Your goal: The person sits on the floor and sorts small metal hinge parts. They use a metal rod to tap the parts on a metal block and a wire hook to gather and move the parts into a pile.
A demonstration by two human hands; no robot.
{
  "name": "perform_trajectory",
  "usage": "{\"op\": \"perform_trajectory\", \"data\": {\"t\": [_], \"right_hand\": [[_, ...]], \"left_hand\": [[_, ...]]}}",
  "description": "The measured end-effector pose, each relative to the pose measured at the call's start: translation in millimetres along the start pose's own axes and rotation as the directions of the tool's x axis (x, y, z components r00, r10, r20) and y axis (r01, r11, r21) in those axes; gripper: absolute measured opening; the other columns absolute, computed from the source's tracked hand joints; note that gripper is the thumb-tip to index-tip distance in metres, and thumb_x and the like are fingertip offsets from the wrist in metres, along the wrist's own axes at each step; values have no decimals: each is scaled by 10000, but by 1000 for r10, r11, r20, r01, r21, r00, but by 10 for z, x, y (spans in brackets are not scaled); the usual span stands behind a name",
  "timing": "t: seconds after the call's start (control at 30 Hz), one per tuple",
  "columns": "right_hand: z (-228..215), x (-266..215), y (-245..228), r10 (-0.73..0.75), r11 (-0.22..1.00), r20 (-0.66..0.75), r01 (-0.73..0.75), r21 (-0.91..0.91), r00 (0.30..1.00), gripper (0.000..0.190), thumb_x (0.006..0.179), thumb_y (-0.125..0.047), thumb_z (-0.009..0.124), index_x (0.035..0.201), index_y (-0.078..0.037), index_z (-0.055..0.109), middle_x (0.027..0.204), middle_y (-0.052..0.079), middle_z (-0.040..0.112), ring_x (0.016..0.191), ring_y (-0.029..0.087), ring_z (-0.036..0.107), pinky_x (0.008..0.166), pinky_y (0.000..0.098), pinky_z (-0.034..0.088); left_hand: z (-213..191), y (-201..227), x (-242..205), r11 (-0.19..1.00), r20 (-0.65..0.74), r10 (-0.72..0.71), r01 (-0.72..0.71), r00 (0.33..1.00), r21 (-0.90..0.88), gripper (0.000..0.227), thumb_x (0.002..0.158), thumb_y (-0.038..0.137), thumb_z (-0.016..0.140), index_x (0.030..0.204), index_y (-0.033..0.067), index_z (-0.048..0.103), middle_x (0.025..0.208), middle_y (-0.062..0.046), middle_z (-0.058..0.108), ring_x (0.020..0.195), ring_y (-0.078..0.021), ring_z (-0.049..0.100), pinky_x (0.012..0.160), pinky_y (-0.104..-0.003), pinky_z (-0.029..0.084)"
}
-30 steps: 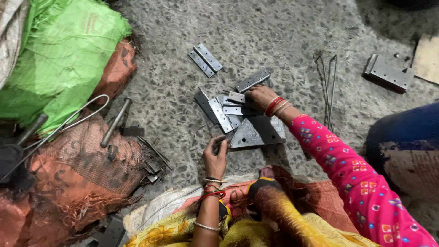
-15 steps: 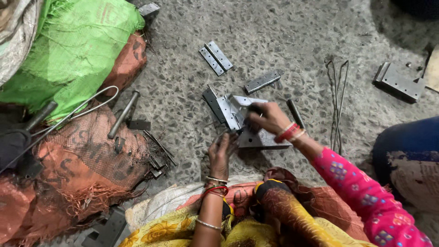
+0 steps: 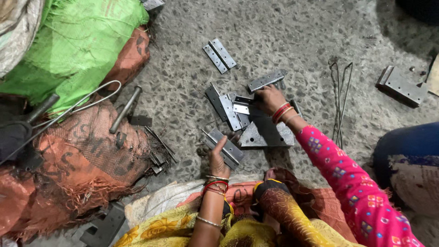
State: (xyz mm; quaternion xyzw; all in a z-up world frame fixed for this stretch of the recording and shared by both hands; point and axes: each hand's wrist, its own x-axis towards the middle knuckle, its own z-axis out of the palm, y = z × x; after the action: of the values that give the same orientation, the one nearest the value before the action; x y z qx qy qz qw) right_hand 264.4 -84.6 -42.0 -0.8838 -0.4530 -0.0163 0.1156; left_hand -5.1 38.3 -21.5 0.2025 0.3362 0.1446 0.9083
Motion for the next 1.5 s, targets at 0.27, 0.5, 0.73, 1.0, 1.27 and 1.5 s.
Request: {"op": "perform_trajectory", "data": {"t": [0.27,0.5,0.73,1.0,1.27,1.5], "right_hand": [[-620,-169,-815,46,701,226,-192,686,973,365,854,-396,733,1051,-90,700,839,122,761,730,322,771,644,430,606],[-53,29,-1070,201,962,136,-221,158,970,528,801,-566,782,920,-58,699,894,204,723,798,426,710,696,519,563],[177,50,-1033,355,925,99,-365,109,930,316,898,-368,713,987,-71,647,912,211,717,865,431,697,762,531,554],[-488,-252,-1614,-99,962,355,-2,273,930,301,903,-427,699,913,-126,690,831,188,721,782,406,709,735,502,567],[408,461,-1360,141,987,-42,-138,80,989,459,833,-398,743,1071,-26,617,1030,234,673,900,421,691,728,504,575],[603,502,-975,141,969,138,-165,184,980,471,757,-398,780,1046,-42,673,1016,232,682,933,439,671,805,515,554]], "left_hand": [[-56,7,60,981,19,0,3,1000,-196,307,894,270,699,1128,71,709,1085,-79,732,1000,-245,699,905,-410,563],[-107,31,96,995,-8,8,-9,1000,-100,194,892,98,684,1052,-11,698,950,-138,756,883,-294,744,843,-439,594],[-262,-78,231,996,-140,32,-42,990,-73,240,873,200,788,1061,91,686,957,-39,688,886,-218,669,825,-387,544],[-317,-12,209,964,36,-45,53,998,-259,318,1010,386,815,1044,123,639,898,-49,636,791,-251,640,735,-445,531],[-473,-183,435,987,-202,-53,21,978,-160,302,819,203,772,1105,124,717,991,-6,732,879,-198,703,845,-357,557],[-453,-169,384,989,-232,-50,15,971,-148,365,768,183,814,1112,137,699,954,-8,704,835,-202,679,793,-357,544]]}}
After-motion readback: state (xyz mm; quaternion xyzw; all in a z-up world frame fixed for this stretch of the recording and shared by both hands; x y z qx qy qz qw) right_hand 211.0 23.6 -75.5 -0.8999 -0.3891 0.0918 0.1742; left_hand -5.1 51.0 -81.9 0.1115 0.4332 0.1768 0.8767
